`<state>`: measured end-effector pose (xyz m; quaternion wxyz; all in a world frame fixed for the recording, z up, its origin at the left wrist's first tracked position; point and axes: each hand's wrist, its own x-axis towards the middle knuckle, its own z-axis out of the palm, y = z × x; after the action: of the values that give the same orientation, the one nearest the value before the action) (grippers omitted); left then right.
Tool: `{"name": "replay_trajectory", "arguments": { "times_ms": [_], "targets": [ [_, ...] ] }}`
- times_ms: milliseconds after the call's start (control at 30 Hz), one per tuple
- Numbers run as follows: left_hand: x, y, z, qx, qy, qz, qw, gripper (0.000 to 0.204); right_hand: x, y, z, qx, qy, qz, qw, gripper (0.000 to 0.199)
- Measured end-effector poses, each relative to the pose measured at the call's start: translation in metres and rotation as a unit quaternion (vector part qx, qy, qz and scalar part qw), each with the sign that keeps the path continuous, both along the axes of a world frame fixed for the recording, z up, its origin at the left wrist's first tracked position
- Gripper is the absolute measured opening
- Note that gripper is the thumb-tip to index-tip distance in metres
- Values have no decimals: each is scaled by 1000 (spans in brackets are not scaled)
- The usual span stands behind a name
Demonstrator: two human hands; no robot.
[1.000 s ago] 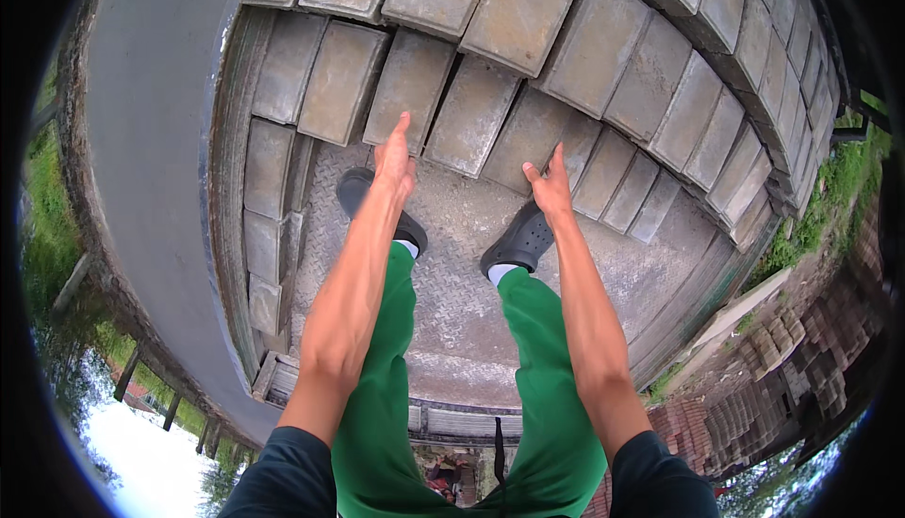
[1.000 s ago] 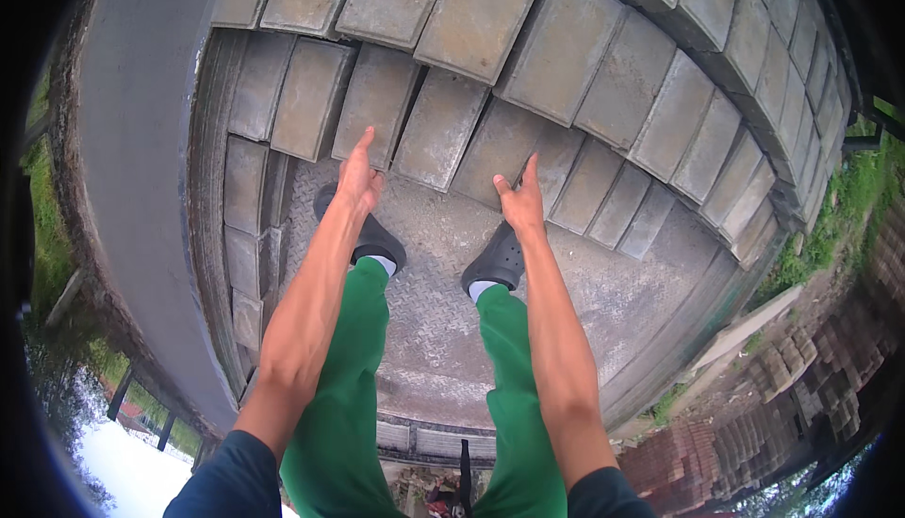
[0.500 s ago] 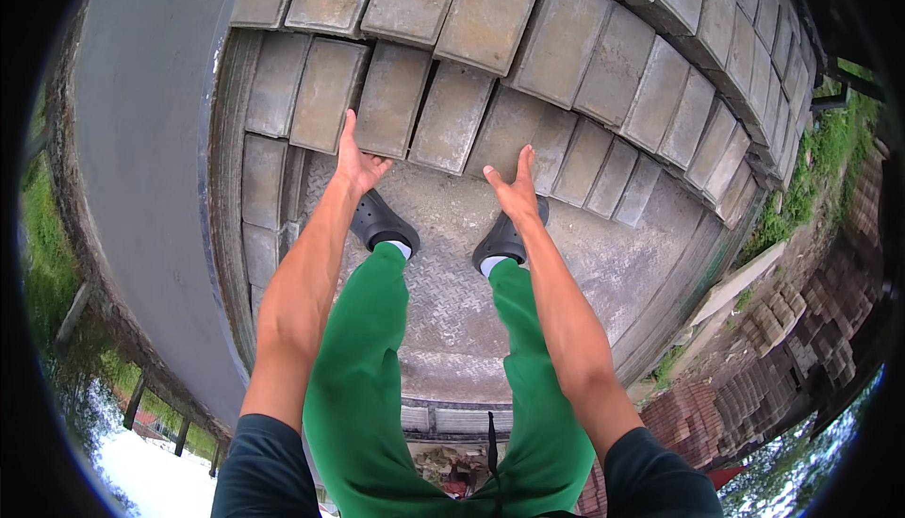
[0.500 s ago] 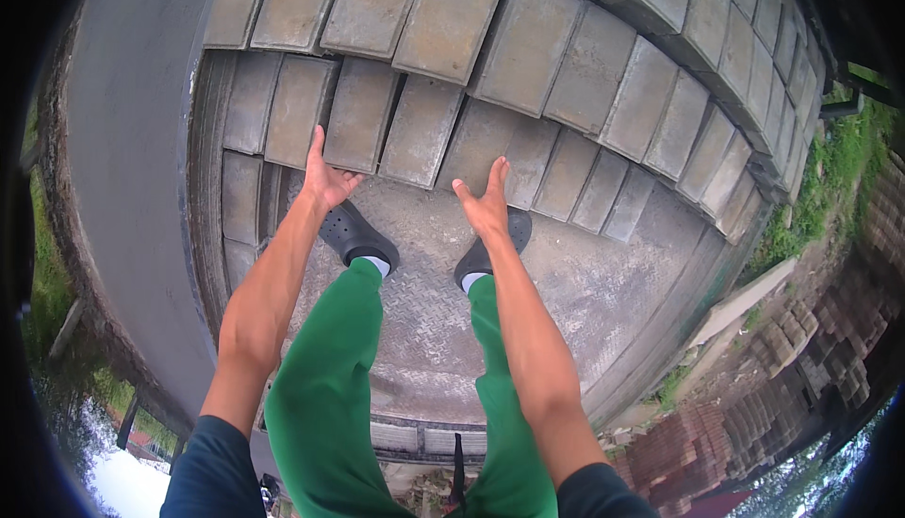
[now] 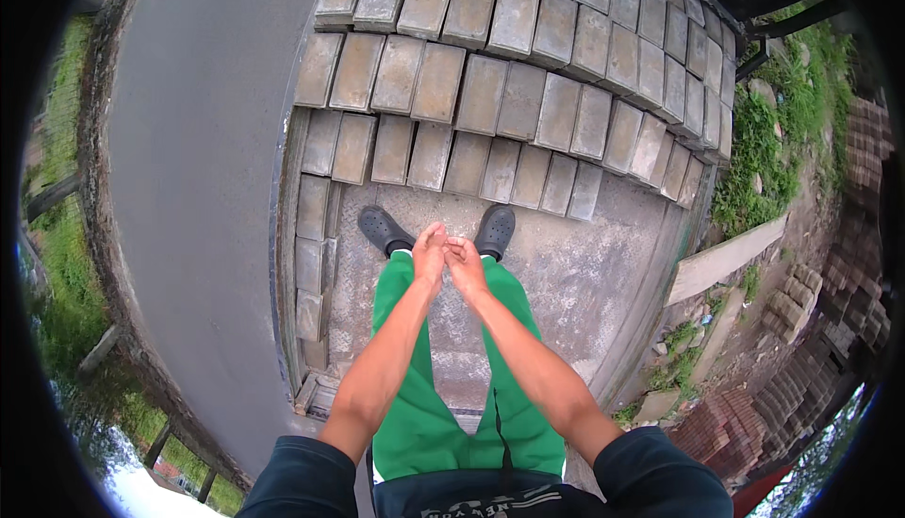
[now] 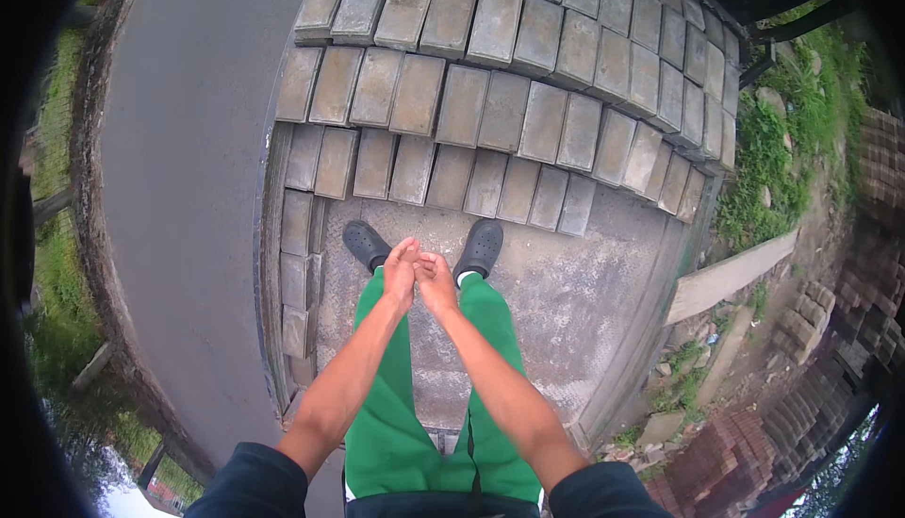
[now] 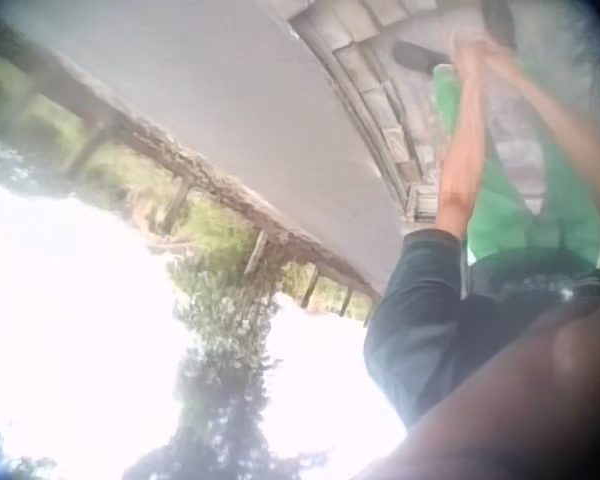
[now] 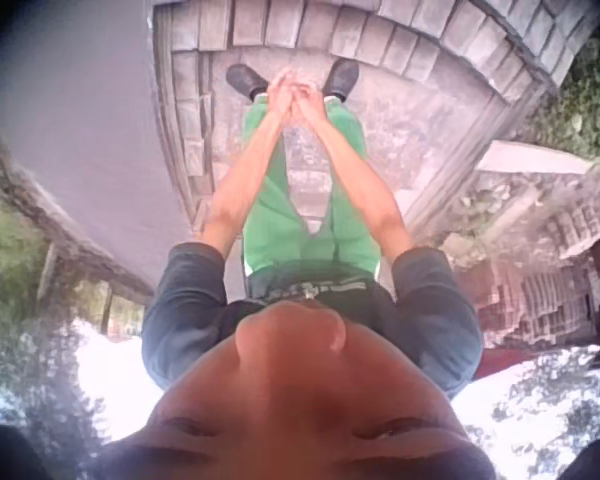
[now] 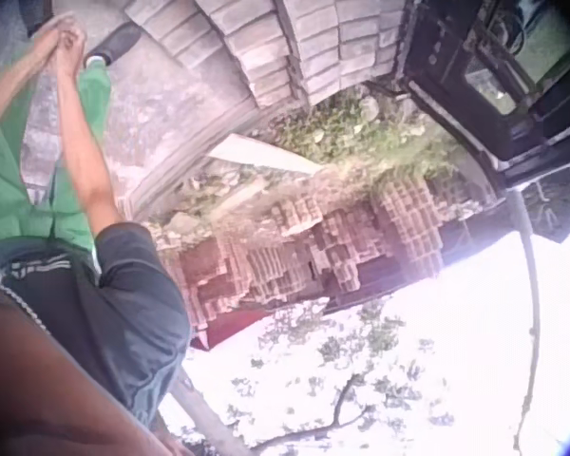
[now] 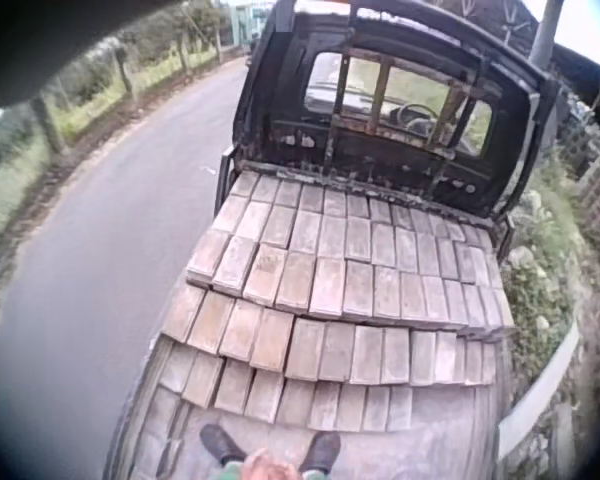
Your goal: The person loads concrete paving blocks into a truck bed by picking up blocks from ground stacks by hand, carrying them across a wooden plank, and placing them onto the truck bed.
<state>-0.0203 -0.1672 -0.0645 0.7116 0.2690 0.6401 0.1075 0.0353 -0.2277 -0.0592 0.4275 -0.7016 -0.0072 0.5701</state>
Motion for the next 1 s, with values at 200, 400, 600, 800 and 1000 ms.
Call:
{"name": "replay_trajectory", "arguments": {
  "times_ms": [200, 400, 600, 800, 1000],
  "targets": [
    [38, -47, 181, -191, -64, 164, 966, 78, 12, -34, 169, -13, 161, -51, 986, 65],
    [85, -112, 326, 0, -114, -70, 991, 77, 77, -74, 229, 4, 138, -121, 983, 78],
    [41, -125, 320, 84, -121, 66, 987, 82, 41, -87, 352, 145, 217, -12, 965, 69],
    [15, -147, 433, -28, -246, 105, 963, 85, 13, -140, 410, 247, -300, 192, 901, 58],
    [-33, -197, 496, -99, -282, -104, 949, 76, 50, -261, 381, 4, -405, 119, 906, 49]
  ]
}}
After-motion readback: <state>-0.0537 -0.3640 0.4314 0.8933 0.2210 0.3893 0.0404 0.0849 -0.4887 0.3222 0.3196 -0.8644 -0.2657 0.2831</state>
